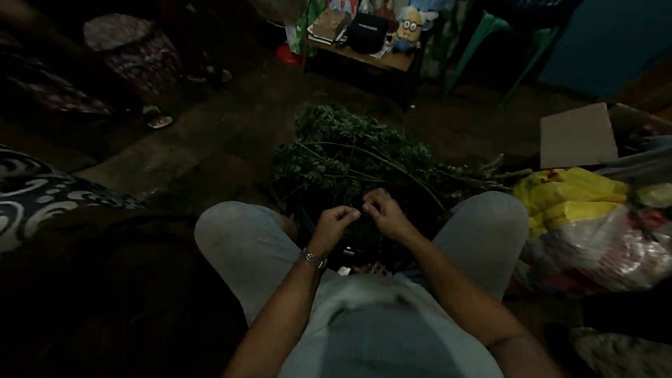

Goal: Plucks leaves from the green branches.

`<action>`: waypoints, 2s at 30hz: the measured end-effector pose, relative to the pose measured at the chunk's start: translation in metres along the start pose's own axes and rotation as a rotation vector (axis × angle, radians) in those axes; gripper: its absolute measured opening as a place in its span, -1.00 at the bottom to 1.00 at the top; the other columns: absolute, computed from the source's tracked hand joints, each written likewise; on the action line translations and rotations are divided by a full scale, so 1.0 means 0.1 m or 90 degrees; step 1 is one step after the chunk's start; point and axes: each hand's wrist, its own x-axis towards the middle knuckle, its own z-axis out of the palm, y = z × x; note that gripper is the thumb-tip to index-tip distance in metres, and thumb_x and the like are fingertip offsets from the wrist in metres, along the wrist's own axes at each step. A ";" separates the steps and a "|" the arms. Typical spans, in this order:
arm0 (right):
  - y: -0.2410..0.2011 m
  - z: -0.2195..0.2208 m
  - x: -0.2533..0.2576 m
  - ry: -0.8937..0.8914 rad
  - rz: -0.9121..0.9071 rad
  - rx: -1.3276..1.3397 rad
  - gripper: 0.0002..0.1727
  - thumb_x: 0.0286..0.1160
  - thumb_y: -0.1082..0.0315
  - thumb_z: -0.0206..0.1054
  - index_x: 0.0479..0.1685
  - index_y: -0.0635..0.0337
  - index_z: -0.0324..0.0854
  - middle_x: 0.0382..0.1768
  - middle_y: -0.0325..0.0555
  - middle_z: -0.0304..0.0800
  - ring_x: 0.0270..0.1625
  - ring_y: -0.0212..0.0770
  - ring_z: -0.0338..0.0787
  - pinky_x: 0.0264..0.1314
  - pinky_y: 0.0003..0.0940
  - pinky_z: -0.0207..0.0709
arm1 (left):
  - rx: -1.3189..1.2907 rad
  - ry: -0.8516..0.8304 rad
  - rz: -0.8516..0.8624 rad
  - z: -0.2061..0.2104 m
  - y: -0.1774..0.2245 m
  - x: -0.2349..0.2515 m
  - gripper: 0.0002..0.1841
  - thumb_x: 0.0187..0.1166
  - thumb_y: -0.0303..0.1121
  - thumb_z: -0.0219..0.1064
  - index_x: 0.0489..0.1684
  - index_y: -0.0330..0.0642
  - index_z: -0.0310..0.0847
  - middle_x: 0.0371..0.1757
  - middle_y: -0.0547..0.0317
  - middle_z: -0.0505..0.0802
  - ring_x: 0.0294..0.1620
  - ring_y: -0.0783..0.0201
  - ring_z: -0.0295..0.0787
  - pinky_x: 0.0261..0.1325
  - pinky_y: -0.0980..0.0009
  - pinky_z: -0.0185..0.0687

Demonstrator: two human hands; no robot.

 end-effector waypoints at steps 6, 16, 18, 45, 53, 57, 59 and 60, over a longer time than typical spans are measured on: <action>-0.02 -0.15 0.01 0.054 0.079 0.053 -0.62 0.86 0.26 0.04 0.20 0.32 0.70 0.38 0.21 0.63 0.44 0.11 0.60 0.51 0.11 0.42 | -0.058 0.024 0.005 0.00 -0.03 0.02 -0.84 0.69 -0.42 0.28 -0.14 -0.33 0.75 -0.24 0.25 0.83 -0.17 0.50 0.74 0.06 0.46 0.67; -0.02 -0.13 0.01 -0.018 0.050 0.018 -0.71 0.73 0.27 0.25 0.09 0.37 0.68 0.39 0.17 0.59 0.46 0.07 0.54 0.55 0.02 0.38 | -0.093 0.043 0.003 0.01 -0.06 0.03 -0.86 0.67 -0.44 0.29 -0.18 -0.31 0.75 -0.25 0.28 0.83 -0.18 0.51 0.74 0.05 0.48 0.67; -0.01 -0.10 0.01 0.007 0.032 -0.010 -0.72 0.73 0.32 0.23 0.06 0.40 0.68 0.35 0.20 0.60 0.46 0.13 0.52 0.58 0.12 0.29 | -0.094 0.039 0.002 0.02 -0.05 0.03 -0.87 0.66 -0.46 0.29 -0.18 -0.31 0.74 -0.25 0.27 0.83 -0.17 0.51 0.73 0.05 0.48 0.66; 0.03 -0.04 -0.02 0.067 -0.035 -0.047 -0.69 0.63 0.24 0.37 0.04 0.34 0.78 0.40 0.23 0.62 0.53 0.31 0.48 0.59 0.39 0.19 | -0.077 0.068 0.014 -0.04 -0.04 0.02 -0.77 0.69 -0.34 0.31 -0.02 -0.37 0.75 -0.11 0.10 0.84 -0.09 0.41 0.72 0.14 0.37 0.64; 0.02 0.11 -0.03 0.043 -0.037 -0.021 -0.81 0.56 0.35 0.43 -0.13 0.33 0.82 0.33 0.17 0.68 0.48 0.25 0.51 0.58 0.30 0.24 | -0.117 0.039 0.034 0.02 -0.05 0.00 -0.83 0.65 -0.41 0.33 -0.13 -0.37 0.76 -0.20 0.18 0.84 -0.15 0.46 0.73 0.10 0.43 0.65; 0.06 0.09 -0.03 0.043 -0.067 -0.033 -0.83 0.55 0.39 0.39 -0.22 0.34 0.81 0.27 0.17 0.70 0.46 0.22 0.53 0.57 0.31 0.22 | -0.057 0.022 0.040 0.00 -0.03 -0.01 -0.81 0.66 -0.40 0.32 -0.13 -0.38 0.77 -0.15 0.13 0.85 -0.09 0.44 0.74 0.16 0.40 0.64; 0.03 0.05 -0.01 0.035 -0.055 -0.032 -0.79 0.56 0.37 0.34 -0.15 0.36 0.80 0.28 0.18 0.69 0.47 0.21 0.51 0.59 0.31 0.18 | -0.037 0.027 0.033 -0.02 0.00 -0.02 -0.79 0.68 -0.40 0.30 -0.08 -0.41 0.75 -0.10 0.08 0.84 -0.05 0.40 0.73 0.20 0.37 0.63; 0.02 0.02 -0.02 0.042 -0.039 -0.029 -0.76 0.57 0.36 0.31 -0.08 0.38 0.78 0.28 0.20 0.69 0.47 0.21 0.52 0.59 0.30 0.20 | -0.044 0.035 0.022 -0.02 0.01 -0.02 -0.78 0.69 -0.39 0.28 -0.04 -0.42 0.74 -0.07 0.05 0.84 -0.03 0.38 0.73 0.21 0.35 0.63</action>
